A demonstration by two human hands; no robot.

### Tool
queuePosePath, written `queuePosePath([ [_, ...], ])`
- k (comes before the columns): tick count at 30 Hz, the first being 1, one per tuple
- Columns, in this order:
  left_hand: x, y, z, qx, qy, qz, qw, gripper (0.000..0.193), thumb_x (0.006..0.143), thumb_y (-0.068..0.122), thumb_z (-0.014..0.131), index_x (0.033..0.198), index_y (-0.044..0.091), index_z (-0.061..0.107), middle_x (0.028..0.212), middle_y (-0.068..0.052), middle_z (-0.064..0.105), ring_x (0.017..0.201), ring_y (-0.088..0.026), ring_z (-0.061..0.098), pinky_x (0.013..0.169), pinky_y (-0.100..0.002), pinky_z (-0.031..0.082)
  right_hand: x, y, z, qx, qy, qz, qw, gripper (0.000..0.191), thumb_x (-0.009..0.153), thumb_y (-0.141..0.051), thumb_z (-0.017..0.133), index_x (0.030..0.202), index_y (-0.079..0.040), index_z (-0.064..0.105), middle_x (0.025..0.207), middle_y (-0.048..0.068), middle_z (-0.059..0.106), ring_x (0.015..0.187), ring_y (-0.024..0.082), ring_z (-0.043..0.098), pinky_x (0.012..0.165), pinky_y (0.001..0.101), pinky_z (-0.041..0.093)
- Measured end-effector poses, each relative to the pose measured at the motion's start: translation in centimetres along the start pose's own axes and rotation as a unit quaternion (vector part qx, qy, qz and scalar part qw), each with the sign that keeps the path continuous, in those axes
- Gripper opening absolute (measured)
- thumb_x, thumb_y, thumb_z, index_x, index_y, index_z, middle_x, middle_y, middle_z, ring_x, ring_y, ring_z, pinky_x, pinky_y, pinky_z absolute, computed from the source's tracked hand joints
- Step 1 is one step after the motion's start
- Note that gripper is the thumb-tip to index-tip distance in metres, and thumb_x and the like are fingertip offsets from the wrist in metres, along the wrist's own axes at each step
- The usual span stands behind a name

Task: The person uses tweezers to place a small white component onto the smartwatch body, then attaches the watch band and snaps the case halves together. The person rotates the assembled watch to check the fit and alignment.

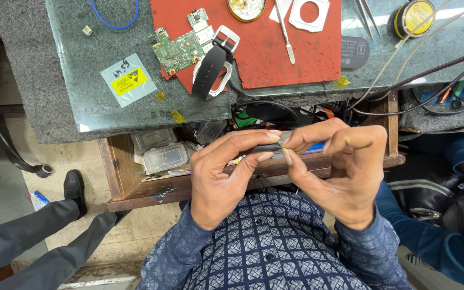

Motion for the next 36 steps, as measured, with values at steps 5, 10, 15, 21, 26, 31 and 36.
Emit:
queuePosePath([
  [5,-0.4,-2.0,0.4,-0.107,-0.003,-0.09,0.99,0.02,0.101,0.005,0.069,0.122,0.002,0.069,0.124,-0.012,0.075,0.115,-0.018,0.074,0.1,-0.031,0.061,0.2,-0.2,-0.5,-0.046,0.023,0.005,0.999,0.041,0.097,0.012,0.072,0.126,0.0,0.046,0.111,0.015,0.064,0.101,0.02,0.07,0.095,0.0316,0.058],
  [10,-0.4,-3.2,1.0,-0.243,-0.023,-0.106,0.964,0.021,0.106,0.004,0.063,0.127,0.002,0.062,0.153,-0.017,0.057,0.129,-0.019,0.065,0.11,-0.034,0.055,1.5,0.4,0.7,-0.127,-0.066,0.042,0.989,0.027,0.088,0.001,0.076,0.113,0.003,0.065,0.117,0.012,0.07,0.106,0.022,0.069,0.096,0.0345,0.054],
  [15,-0.6,-3.8,0.7,-0.29,-0.062,-0.107,0.949,0.018,0.106,0.003,0.063,0.124,0.003,0.062,0.164,-0.018,0.046,0.142,-0.021,0.057,0.118,-0.037,0.05,1.6,1.1,1.9,-0.016,-0.113,0.091,0.989,0.027,0.087,-0.001,0.075,0.114,0.001,0.067,0.123,0.014,0.068,0.12,0.026,0.066,0.104,0.0363,0.052],
  [21,-0.7,-3.2,-0.1,-0.239,-0.04,-0.066,0.968,0.017,0.104,0.003,0.064,0.121,0.004,0.064,0.16,-0.017,0.048,0.145,-0.032,0.057,0.119,-0.04,0.052,1.0,0.4,1.3,-0.144,-0.048,0.048,0.987,0.033,0.082,-0.004,0.083,0.112,0.0,0.068,0.117,0.012,0.069,0.106,0.02,0.067,0.092,0.0324,0.055],
  [26,-0.7,-1.1,-0.6,-0.051,-0.024,0.014,0.998,0.017,0.103,-0.004,0.064,0.117,0.004,0.067,0.154,-0.018,0.053,0.146,-0.035,0.058,0.12,-0.041,0.055,0.1,2.1,2.2,0.081,-0.052,0.163,0.982,0.031,0.088,0.004,0.073,0.117,0.001,0.062,0.136,0.016,0.06,0.124,0.019,0.065,0.103,0.0324,0.058],
  [31,-0.5,0.0,-0.5,-0.007,-0.051,0.05,0.997,0.028,0.094,-0.015,0.064,0.115,0.005,0.068,0.154,-0.018,0.051,0.148,-0.036,0.055,0.125,-0.044,0.052,0.0,2.5,2.1,0.098,-0.092,0.19,0.973,0.03,0.087,0.007,0.073,0.114,0.003,0.063,0.14,0.019,0.062,0.126,0.022,0.065,0.105,0.0354,0.057],
  [36,-0.6,1.3,-0.5,0.031,-0.093,0.113,0.989,0.03,0.093,-0.016,0.067,0.114,0.004,0.07,0.152,-0.017,0.051,0.15,-0.037,0.051,0.122,-0.043,0.048,0.1,2.7,2.0,0.104,-0.114,0.211,0.965,0.033,0.085,0.003,0.077,0.114,0.001,0.06,0.138,0.019,0.066,0.122,0.021,0.068,0.103,0.0348,0.058],
])
Point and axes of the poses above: each hand's wrist, its own x-axis towards the middle knuckle, its own z-axis out of the palm, y = z × x, the point moved 8 cm from there along x, towards the middle knuckle
